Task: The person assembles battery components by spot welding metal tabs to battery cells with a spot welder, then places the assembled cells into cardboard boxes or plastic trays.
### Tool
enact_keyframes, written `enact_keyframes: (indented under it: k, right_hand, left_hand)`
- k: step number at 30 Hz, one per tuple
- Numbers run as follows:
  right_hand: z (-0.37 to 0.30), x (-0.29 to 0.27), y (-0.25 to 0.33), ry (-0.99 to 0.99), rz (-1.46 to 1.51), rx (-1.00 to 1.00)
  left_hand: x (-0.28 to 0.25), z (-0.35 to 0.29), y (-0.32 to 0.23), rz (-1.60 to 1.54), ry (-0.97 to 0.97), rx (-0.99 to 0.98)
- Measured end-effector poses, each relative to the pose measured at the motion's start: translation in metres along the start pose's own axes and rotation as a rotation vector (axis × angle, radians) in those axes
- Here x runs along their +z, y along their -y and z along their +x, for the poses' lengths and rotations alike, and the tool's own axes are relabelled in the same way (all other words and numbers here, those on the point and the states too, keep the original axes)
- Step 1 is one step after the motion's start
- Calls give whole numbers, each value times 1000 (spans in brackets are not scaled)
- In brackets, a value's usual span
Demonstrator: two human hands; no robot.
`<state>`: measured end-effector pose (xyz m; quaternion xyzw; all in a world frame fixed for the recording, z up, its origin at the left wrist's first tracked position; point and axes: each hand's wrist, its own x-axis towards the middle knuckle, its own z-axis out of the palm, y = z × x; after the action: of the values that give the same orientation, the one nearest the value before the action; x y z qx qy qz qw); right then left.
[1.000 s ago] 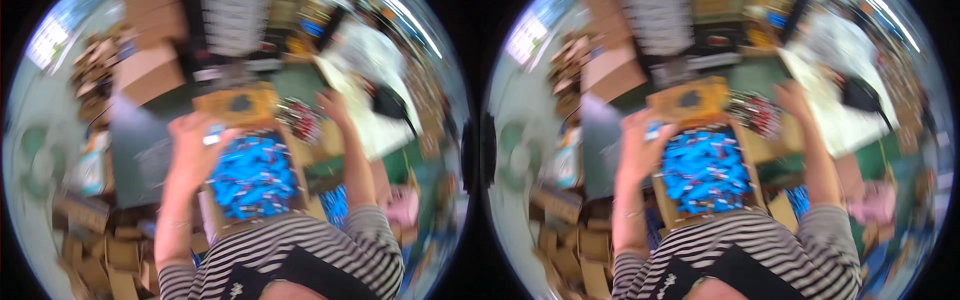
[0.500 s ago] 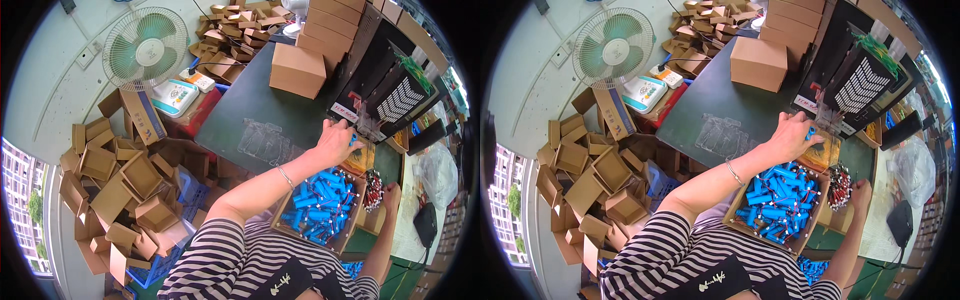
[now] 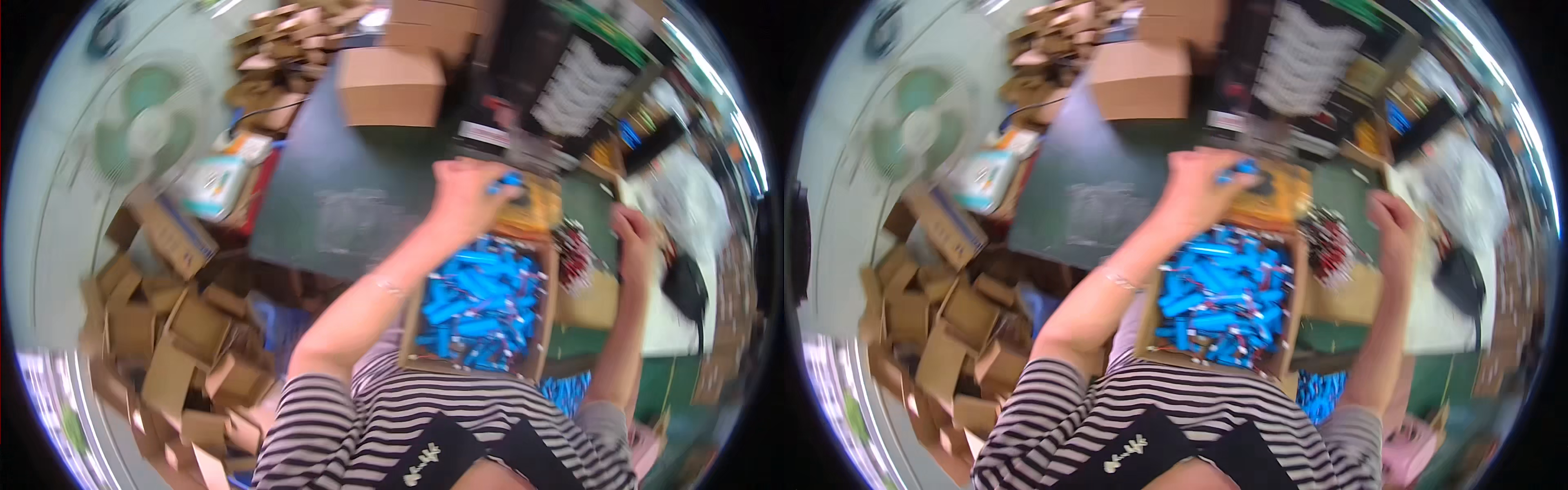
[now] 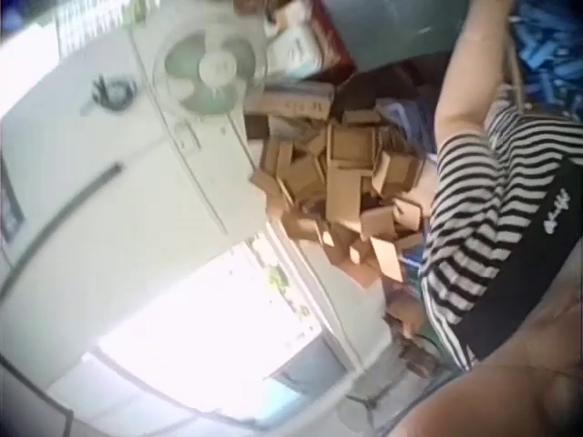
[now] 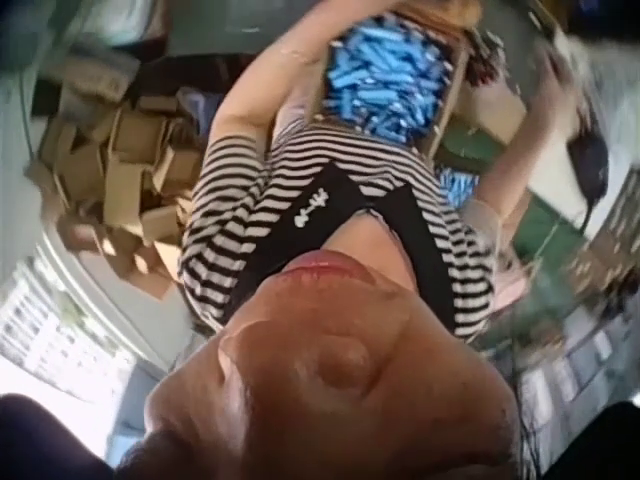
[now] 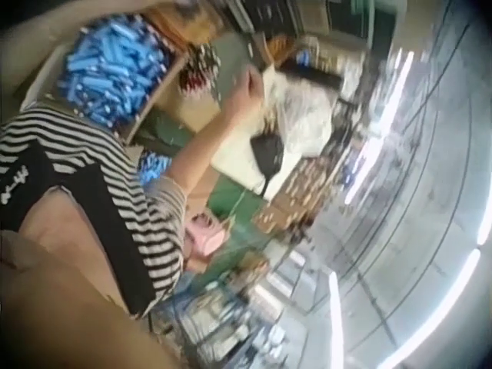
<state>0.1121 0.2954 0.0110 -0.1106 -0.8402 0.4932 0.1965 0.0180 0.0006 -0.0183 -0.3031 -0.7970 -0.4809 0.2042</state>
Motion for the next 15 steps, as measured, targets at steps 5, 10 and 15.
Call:
enact_keyframes:
  k: [5,10,15]
  right_hand:
    - [-16,65,46,264,279,-61]
    - [-20,91,62,312,483,52]
    - [-12,100,57,356,485,138]
  left_hand:
    - [-15,1,-3,-5,118,-134]
    - [-8,7,-6,-32,167,-110]
    - [-5,9,0,16,163,-51]
